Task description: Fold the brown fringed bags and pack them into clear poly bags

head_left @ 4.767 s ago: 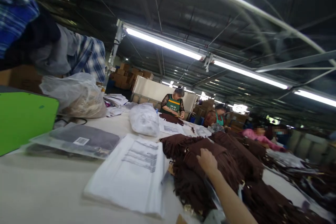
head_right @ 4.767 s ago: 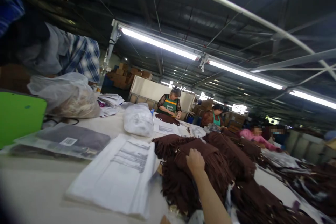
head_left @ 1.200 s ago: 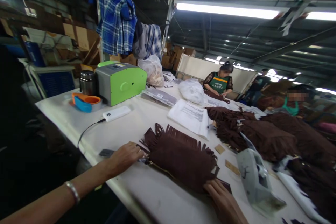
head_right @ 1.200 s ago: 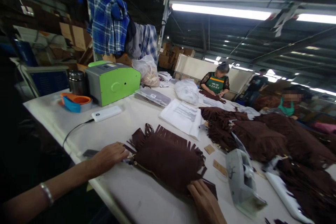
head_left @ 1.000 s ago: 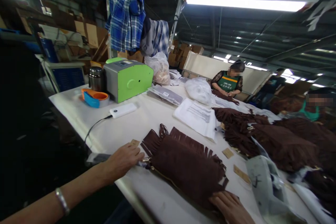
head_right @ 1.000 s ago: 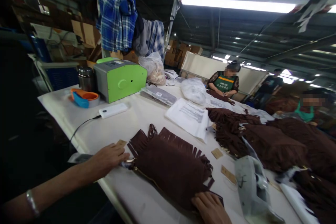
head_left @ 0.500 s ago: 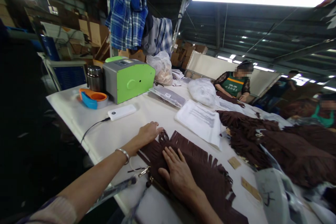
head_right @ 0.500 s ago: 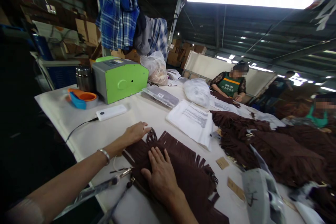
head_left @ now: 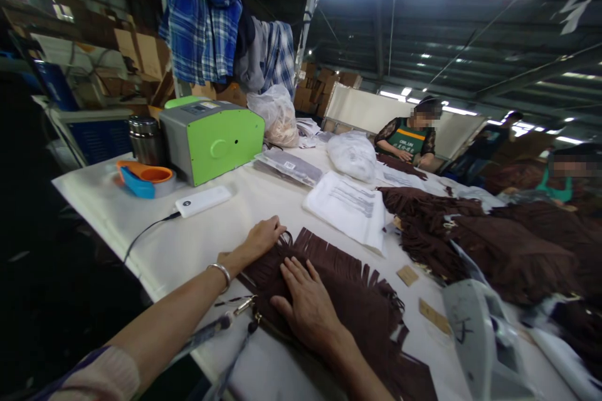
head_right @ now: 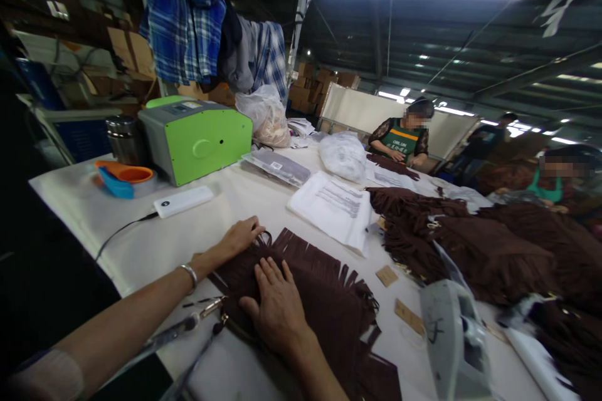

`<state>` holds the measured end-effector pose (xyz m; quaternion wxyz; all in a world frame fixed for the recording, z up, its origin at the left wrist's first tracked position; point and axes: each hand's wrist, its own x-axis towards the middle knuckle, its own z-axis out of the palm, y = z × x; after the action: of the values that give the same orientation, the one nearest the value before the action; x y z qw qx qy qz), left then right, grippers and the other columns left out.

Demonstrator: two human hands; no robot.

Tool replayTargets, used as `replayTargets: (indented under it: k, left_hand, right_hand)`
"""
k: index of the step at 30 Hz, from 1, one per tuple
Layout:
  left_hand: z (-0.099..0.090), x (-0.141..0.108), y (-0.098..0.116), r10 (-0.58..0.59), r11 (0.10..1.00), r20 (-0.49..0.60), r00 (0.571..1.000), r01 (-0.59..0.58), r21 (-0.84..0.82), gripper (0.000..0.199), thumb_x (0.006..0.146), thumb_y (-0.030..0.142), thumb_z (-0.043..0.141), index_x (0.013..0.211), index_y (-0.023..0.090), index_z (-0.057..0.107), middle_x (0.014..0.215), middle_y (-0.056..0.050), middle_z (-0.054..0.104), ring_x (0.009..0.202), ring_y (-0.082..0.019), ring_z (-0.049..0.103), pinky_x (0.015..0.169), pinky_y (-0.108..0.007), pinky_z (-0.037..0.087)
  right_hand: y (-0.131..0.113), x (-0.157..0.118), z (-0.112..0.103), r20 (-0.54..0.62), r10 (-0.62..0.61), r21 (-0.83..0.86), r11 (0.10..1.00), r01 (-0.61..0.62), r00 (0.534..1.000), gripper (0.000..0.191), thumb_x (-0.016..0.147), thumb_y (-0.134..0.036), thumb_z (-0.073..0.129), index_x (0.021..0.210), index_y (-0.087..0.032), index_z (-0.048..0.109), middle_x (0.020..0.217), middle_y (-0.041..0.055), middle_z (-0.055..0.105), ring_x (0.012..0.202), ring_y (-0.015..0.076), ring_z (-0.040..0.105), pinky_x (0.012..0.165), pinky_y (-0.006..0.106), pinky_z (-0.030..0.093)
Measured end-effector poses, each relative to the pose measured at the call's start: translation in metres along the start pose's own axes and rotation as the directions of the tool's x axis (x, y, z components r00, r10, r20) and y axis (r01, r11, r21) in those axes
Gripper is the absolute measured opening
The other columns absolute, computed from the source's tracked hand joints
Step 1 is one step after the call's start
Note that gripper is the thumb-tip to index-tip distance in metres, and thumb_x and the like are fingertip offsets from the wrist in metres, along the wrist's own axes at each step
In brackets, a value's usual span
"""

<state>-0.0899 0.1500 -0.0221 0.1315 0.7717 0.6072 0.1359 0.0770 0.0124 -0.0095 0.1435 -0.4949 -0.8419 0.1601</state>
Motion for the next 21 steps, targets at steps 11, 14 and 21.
replayTargets:
  k: [11, 14, 21]
  left_hand:
    - [-0.020, -0.071, 0.016, 0.151, 0.985, -0.153, 0.977, -0.137, 0.102, 0.020, 0.099, 0.033, 0.038, 0.103, 0.021, 0.053, 0.107, -0.008, 0.062, 0.101, -0.021, 0.057, 0.087, -0.032, 0.042]
    - [-0.003, -0.118, 0.019, 0.535, 0.844, -0.038, 0.844, -0.532, 0.071, 0.023, 0.098, 0.027, 0.037, 0.084, 0.022, 0.055, 0.085, -0.003, 0.061, 0.082, -0.019, 0.056, 0.078, -0.032, 0.042]
    - [0.034, -0.143, 0.019, 0.454, 0.864, 0.094, 0.886, -0.464, 0.195, 0.006, 0.086, 0.017, 0.054, 0.090, 0.020, 0.057, 0.089, -0.004, 0.062, 0.083, -0.023, 0.052, 0.075, -0.038, 0.041]
  right_hand:
    - [-0.005, -0.042, -0.014, -0.098, -0.056, 0.093, 0.994, 0.065, 0.994, 0.039, 0.072, -0.018, 0.055, 0.109, -0.026, 0.065, 0.121, 0.0017, 0.064, 0.127, 0.0205, 0.045, 0.118, 0.045, 0.007]
    - [-0.011, -0.043, -0.012, -0.044, -0.040, 0.038, 0.998, 0.042, 0.998, 0.047, 0.070, -0.021, 0.056, 0.117, -0.022, 0.060, 0.128, 0.0047, 0.059, 0.134, 0.0220, 0.036, 0.119, 0.044, 0.003]
    - [-0.020, -0.026, -0.003, -0.109, 0.025, -0.138, 0.990, -0.040, 0.994, 0.018, 0.072, -0.026, 0.058, 0.089, -0.021, 0.059, 0.096, 0.0059, 0.063, 0.099, 0.0249, 0.054, 0.114, 0.050, 0.014]
